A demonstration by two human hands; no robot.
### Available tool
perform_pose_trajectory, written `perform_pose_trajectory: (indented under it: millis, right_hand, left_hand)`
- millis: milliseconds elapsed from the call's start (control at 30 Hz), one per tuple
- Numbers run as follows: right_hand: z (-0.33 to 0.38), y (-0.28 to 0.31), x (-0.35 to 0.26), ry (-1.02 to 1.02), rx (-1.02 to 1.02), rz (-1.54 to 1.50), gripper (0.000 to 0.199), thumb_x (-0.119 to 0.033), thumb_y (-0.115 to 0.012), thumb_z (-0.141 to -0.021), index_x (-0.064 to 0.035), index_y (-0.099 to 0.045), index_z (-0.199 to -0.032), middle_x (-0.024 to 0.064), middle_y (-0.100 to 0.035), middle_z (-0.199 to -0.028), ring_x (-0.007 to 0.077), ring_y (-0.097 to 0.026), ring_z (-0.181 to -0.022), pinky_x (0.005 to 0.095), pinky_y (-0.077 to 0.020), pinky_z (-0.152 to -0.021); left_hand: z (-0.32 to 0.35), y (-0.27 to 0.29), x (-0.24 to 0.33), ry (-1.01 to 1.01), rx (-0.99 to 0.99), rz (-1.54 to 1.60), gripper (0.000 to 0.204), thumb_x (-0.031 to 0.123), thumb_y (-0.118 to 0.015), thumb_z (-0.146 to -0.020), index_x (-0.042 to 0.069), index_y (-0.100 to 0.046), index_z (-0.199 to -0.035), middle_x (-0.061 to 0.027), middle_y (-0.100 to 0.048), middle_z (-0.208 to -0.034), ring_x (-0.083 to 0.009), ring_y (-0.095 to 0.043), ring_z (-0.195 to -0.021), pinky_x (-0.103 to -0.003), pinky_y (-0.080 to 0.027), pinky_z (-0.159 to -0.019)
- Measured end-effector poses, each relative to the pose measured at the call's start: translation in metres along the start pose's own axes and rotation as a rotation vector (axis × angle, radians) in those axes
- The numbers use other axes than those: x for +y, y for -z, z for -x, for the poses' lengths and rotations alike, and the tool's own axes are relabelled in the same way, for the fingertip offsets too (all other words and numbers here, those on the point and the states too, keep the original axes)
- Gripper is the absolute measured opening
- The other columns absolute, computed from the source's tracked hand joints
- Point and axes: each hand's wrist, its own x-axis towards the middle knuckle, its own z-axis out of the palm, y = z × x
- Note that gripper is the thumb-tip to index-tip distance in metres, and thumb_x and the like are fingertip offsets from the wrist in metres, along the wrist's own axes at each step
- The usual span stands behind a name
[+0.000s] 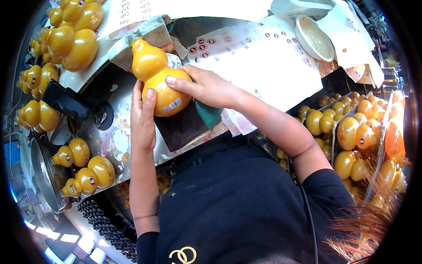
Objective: The person repeatedly picks up yellow gourd-shaped objects, rubs their surfaces with a green pad, and places them back on a metal tray. The person handles the gourds one at a time, rotating them to cover different areas before returning them to the tray.
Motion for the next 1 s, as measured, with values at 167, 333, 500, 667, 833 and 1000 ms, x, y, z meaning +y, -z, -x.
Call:
perform_pose_trajectory:
  millis: [167,333,500,667,833,1000]
  right_hand:
    - [-0.004,-0.002,0.008,-0.035,-0.004,-0.098,0.079,-0.066,-0.043,-0.090,0.0053,-0.050,-0.124,0.0163,-0.060,-0.104,0.0197,-0.060,-0.092,0.0281,-0.0497,-0.077]
    - [-0.002,-0.002,0.002,-0.032,-0.031,-0.043,0.091,-0.072,-0.036,-0.088,0.0103,-0.049,-0.124,0.0298,-0.059,-0.112,0.0369,-0.059,-0.110,0.0384,-0.0441,-0.095]
    - [0.002,-0.006,0.008,0.014,0.070,-0.185,0.083,-0.067,-0.041,-0.090,0.0041,-0.045,-0.131,0.0175,-0.060,-0.104,0.0223,-0.059,-0.087,0.0299,-0.0478,-0.076]
    - [0.008,-0.012,0.010,0.079,0.095,-0.131,0.078,-0.061,-0.051,-0.090,-0.0006,-0.040,-0.137,0.0104,-0.059,-0.096,0.0119,-0.058,-0.066,0.0250,-0.0492,-0.063]
    - [0.009,-0.011,0.012,0.037,0.066,-0.247,0.076,-0.059,-0.051,-0.091,-0.0004,-0.039,-0.138,0.0093,-0.060,-0.092,0.0102,-0.057,-0.065,0.0246,-0.0487,-0.063]
    - [0.015,-0.001,0.005,-0.155,0.130,-0.497,0.057,-0.048,-0.045,-0.097,-0.0016,-0.051,-0.130,0.0047,-0.058,-0.072,0.0107,-0.057,-0.065,0.0229,-0.0459,-0.075]
  left_hand:
    - [0.003,-0.003,0.004,0.017,-0.016,0.050,0.069,0.041,-0.051,-0.096,0.002,-0.026,-0.146,-0.0129,-0.039,-0.142,-0.0210,-0.039,-0.132,-0.034,-0.028,-0.110]
    - [0.002,-0.004,0.001,0.013,0.025,0.042,0.063,0.041,-0.042,-0.099,0.002,-0.026,-0.146,-0.0119,-0.040,-0.142,-0.0197,-0.040,-0.132,-0.035,-0.031,-0.109]
    - [0.000,0.002,-0.009,-0.105,0.025,0.051,0.075,0.049,-0.048,-0.095,0.003,-0.021,-0.148,-0.0132,-0.035,-0.145,-0.0225,-0.036,-0.134,-0.036,-0.028,-0.111]
    - [0.007,-0.005,-0.012,-0.123,0.000,-0.119,0.087,0.054,-0.054,-0.089,0.004,-0.016,-0.149,-0.0149,-0.031,-0.147,-0.0260,-0.032,-0.136,-0.037,-0.024,-0.112]
    - [0.005,0.000,-0.014,-0.143,-0.061,-0.075,0.078,0.047,-0.048,-0.095,0.006,-0.011,-0.151,-0.0127,-0.028,-0.149,-0.0240,-0.032,-0.137,-0.038,-0.025,-0.112]
    - [0.005,0.001,-0.016,-0.154,-0.067,0.053,0.066,0.040,-0.041,-0.100,0.008,-0.013,-0.151,-0.0108,-0.029,-0.149,-0.0220,-0.032,-0.137,-0.038,-0.026,-0.112]
